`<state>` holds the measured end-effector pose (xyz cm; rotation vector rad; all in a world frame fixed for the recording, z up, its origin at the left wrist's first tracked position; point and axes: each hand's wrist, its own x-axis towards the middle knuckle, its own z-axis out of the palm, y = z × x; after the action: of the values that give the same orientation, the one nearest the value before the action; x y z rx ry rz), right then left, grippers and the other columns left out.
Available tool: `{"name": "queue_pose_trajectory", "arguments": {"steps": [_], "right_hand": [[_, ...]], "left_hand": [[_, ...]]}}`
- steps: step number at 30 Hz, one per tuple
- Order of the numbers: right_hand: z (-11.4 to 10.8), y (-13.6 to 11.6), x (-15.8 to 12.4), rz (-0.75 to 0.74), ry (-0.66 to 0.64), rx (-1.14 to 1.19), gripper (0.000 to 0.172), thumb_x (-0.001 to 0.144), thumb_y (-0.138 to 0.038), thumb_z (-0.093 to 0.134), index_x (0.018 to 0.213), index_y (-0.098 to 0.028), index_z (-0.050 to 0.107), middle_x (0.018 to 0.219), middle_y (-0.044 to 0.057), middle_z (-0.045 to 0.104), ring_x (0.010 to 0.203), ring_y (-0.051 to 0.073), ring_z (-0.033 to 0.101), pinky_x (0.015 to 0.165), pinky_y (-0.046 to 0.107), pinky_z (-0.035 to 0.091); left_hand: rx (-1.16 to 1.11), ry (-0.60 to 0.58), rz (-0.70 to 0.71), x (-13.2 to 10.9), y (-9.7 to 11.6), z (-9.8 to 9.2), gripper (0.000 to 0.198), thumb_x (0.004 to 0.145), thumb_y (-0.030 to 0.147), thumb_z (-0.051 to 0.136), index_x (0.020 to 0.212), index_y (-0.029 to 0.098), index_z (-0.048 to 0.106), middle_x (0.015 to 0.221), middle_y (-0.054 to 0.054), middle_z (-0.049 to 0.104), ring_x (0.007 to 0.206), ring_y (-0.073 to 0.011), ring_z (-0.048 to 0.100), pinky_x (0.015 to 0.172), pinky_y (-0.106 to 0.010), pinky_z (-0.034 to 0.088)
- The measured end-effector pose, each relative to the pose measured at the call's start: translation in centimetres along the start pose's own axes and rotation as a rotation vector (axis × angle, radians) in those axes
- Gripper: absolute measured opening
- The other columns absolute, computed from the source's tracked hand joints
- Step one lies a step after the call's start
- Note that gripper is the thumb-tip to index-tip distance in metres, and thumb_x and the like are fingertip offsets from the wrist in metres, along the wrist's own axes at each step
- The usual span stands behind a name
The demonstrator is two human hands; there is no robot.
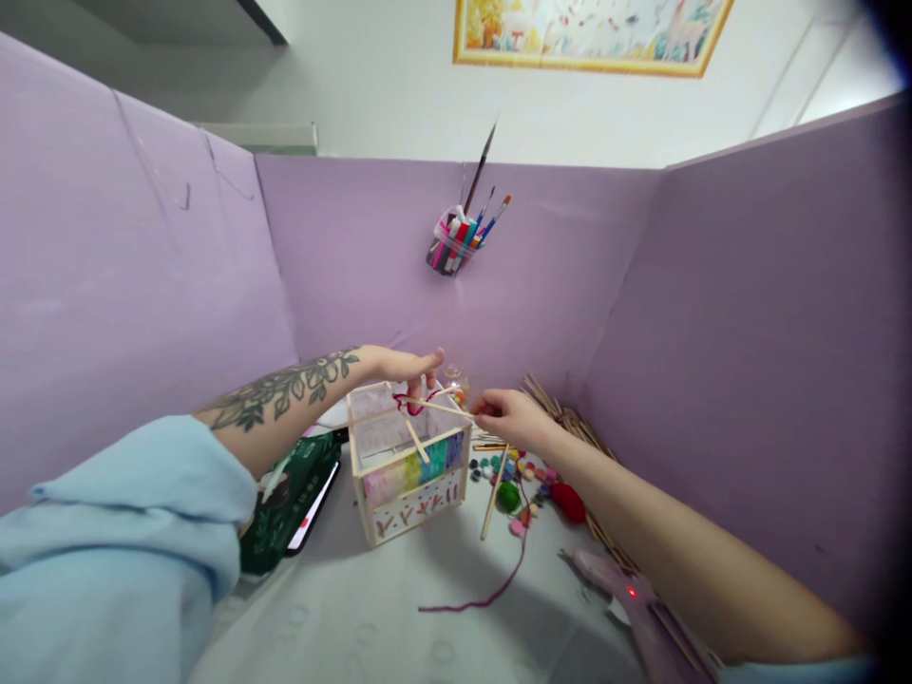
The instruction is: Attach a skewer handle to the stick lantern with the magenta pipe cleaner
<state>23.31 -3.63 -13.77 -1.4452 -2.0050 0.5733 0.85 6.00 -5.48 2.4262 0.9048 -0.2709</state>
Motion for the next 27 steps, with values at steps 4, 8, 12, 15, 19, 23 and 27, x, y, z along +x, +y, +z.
{"name": "queue_pose_trajectory", "arguments": {"steps": [4,8,12,15,19,23,27], "right_hand": [[0.1,0.0,0.1,0.008,-0.002,-0.002,0.015,0.072,-0.021,0.056,0.079,-0.017,0.068,0.065,0.0,0.062,0.058,0.011,0.05,0.051,0.021,0.032],[0.2,0.0,0.2,0.023,0.003,-0.001,0.013,0.07,-0.021,0.057,0.078,-0.017,0.068,0.062,-0.001,0.059,0.056,0.01,0.047,0.05,0.021,0.031],[0.2,0.1,0.5,0.037,-0.004,0.013,0.014,0.07,-0.019,0.056,0.078,-0.016,0.067,0.063,-0.001,0.059,0.057,0.01,0.048,0.05,0.021,0.031],[0.1,0.1,0.7,0.048,-0.006,0.026,0.014,0.07,-0.019,0.056,0.077,-0.016,0.067,0.063,-0.001,0.06,0.057,0.011,0.048,0.05,0.021,0.031],[-0.1,0.3,0.9,0.067,-0.015,0.051,0.013,0.07,-0.019,0.056,0.075,-0.016,0.067,0.061,-0.002,0.058,0.056,0.01,0.047,0.05,0.021,0.031],[0.0,0.3,1.3,0.102,-0.014,0.073,0.009,0.069,-0.018,0.057,0.074,-0.016,0.064,0.061,-0.002,0.058,0.055,0.01,0.048,0.05,0.02,0.032],[-0.1,-0.1,1.7,0.139,-0.004,0.081,0.006,0.068,-0.014,0.059,0.073,-0.017,0.061,0.063,-0.001,0.06,0.056,0.01,0.051,0.048,0.019,0.033]], "left_hand": [[0.088,0.117,-0.021,0.9,0.2,0.0,0.078,0.091,0.061,0.005,0.096,0.015,0.068,0.061,-0.005,0.07,0.067,-0.0166,0.058,0.075,-0.026,0.041],[0.216,0.378,-0.065,0.5,0.9,-1.2,0.066,0.094,0.051,0.009,0.11,0.011,0.06,0.085,-0.01,0.072,0.078,-0.0195,0.061,0.075,-0.029,0.042],[0.398,0.635,-0.11,-2.4,2.5,-1.5,0.049,0.094,0.045,0.021,0.117,0.014,0.052,0.108,-0.013,0.065,0.094,-0.0238,0.06,0.078,-0.033,0.041],[0.551,0.67,-0.128,-5.4,3.7,1.0,0.04,0.094,0.039,0.026,0.103,0.017,0.059,0.1,-0.012,0.066,0.093,-0.0241,0.059,0.076,-0.033,0.04],[0.71,0.48,-0.14,-7.7,3.8,5.9,0.021,0.085,0.023,0.045,0.09,0.02,0.065,0.074,-0.008,0.067,0.069,-0.0211,0.062,0.06,-0.03,0.039],[0.804,0.37,-0.138,-7.2,2.8,8.0,0.035,0.084,0.01,0.04,0.108,0.018,0.064,0.07,-0.011,0.067,0.064,-0.023,0.063,0.056,-0.03,0.039],[0.866,0.337,-0.092,-5.4,2.1,7.2,0.039,0.088,0.012,0.038,0.119,0.019,0.061,0.071,-0.011,0.068,0.065,-0.0227,0.064,0.057,-0.03,0.04]]}}
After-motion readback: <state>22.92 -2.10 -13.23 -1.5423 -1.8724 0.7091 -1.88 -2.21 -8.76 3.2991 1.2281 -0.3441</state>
